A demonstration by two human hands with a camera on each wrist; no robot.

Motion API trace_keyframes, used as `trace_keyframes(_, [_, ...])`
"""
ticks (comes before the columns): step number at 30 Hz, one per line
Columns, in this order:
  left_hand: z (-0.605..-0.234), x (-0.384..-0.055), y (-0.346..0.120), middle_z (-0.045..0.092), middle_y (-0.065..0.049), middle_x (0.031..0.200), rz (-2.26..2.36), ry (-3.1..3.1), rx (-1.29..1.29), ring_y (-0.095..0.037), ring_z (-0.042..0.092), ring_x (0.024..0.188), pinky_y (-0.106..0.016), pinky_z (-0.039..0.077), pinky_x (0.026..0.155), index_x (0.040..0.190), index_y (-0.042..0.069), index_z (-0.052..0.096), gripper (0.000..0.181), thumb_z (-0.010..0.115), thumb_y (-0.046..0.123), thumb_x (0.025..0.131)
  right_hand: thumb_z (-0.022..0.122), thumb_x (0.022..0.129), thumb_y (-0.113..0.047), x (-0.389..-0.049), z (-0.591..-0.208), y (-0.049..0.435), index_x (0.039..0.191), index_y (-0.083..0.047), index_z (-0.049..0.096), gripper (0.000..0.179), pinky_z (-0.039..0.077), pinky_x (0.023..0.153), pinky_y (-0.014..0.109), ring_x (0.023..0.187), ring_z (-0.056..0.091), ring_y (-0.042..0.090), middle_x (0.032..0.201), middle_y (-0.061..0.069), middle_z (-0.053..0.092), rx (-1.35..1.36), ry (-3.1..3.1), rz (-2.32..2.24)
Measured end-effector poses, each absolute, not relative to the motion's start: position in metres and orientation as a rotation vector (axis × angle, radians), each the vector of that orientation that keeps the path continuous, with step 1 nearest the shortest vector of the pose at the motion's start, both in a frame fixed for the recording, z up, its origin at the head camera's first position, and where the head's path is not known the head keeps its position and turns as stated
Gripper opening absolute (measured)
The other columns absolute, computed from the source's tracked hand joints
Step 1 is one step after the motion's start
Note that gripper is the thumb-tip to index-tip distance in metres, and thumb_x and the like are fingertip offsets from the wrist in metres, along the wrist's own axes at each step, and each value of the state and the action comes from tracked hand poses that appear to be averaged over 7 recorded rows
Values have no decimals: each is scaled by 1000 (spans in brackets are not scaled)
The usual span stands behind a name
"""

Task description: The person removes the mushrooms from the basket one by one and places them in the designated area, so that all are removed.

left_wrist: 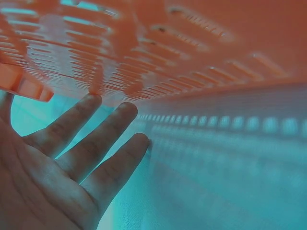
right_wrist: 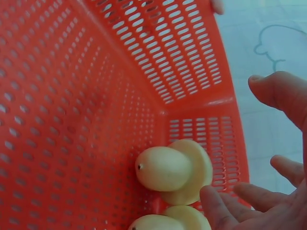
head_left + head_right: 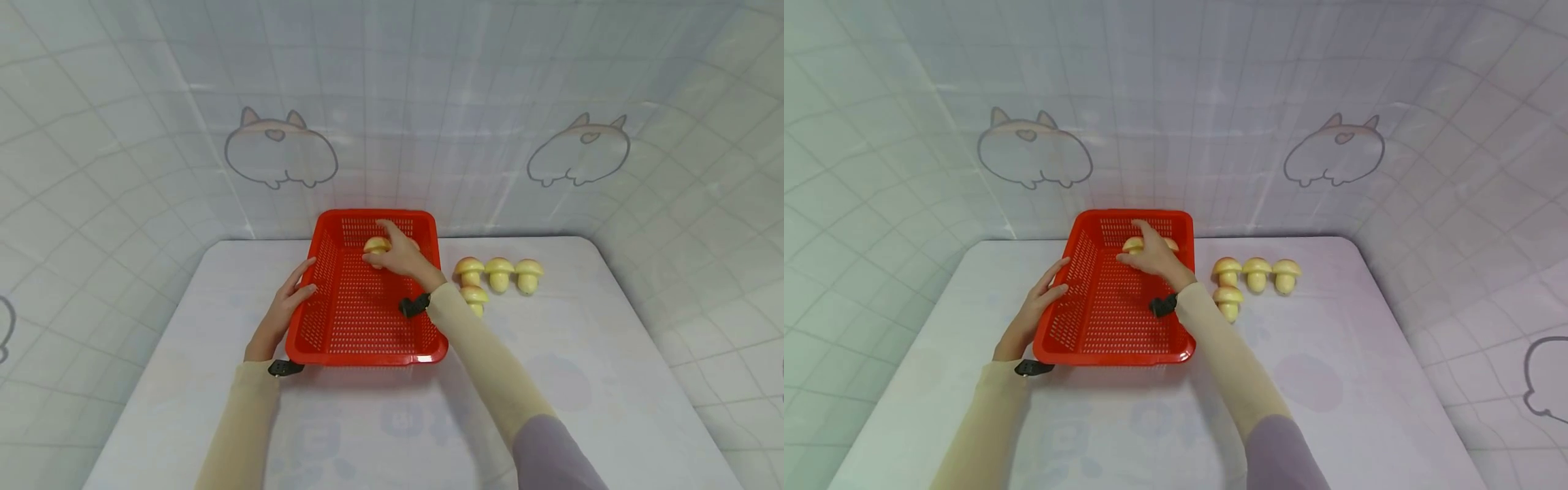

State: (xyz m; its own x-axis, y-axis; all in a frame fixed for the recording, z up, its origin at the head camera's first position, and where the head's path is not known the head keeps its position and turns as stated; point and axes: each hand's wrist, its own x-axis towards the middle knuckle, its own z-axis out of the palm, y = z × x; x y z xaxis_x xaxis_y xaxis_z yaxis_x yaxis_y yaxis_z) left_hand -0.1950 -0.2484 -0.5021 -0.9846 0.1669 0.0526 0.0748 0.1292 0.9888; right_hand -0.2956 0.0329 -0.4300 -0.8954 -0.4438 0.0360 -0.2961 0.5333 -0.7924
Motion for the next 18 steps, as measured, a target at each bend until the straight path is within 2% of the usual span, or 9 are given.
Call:
trace_keyframes(6, [-500, -198, -248, 38, -22, 158, 2004, 2308, 250, -23, 61, 116, -26, 58, 86, 164, 34, 23, 62, 50, 33, 109, 77, 92, -39, -304, -431, 29, 163, -18, 25, 90, 52, 90, 37, 104, 57, 21, 142, 11, 52, -670, 2599, -1240])
trace_keyframes(13, [-499, -201, -250, 39, -22, 157, 2005, 2300, 257, -21, 61, 114, -27, 58, 85, 164, 35, 24, 61, 50, 33, 109, 74, 94, -31, -306, -432, 26, 163, -14, 22, 89, 53, 87, 34, 104, 60, 22, 142, 12, 55, -688, 2571, -1162])
trace_keyframes(18, [-496, -200, -251, 39, -22, 157, 1988, 2311, 228, -17, 61, 112, -26, 58, 85, 164, 35, 24, 62, 50, 34, 108, 74, 95, -26, -306, -431, 20, 162, -10, 26, 84, 53, 99, 39, 120, 59, 25, 148, 14, 52, -731, 2576, -1119])
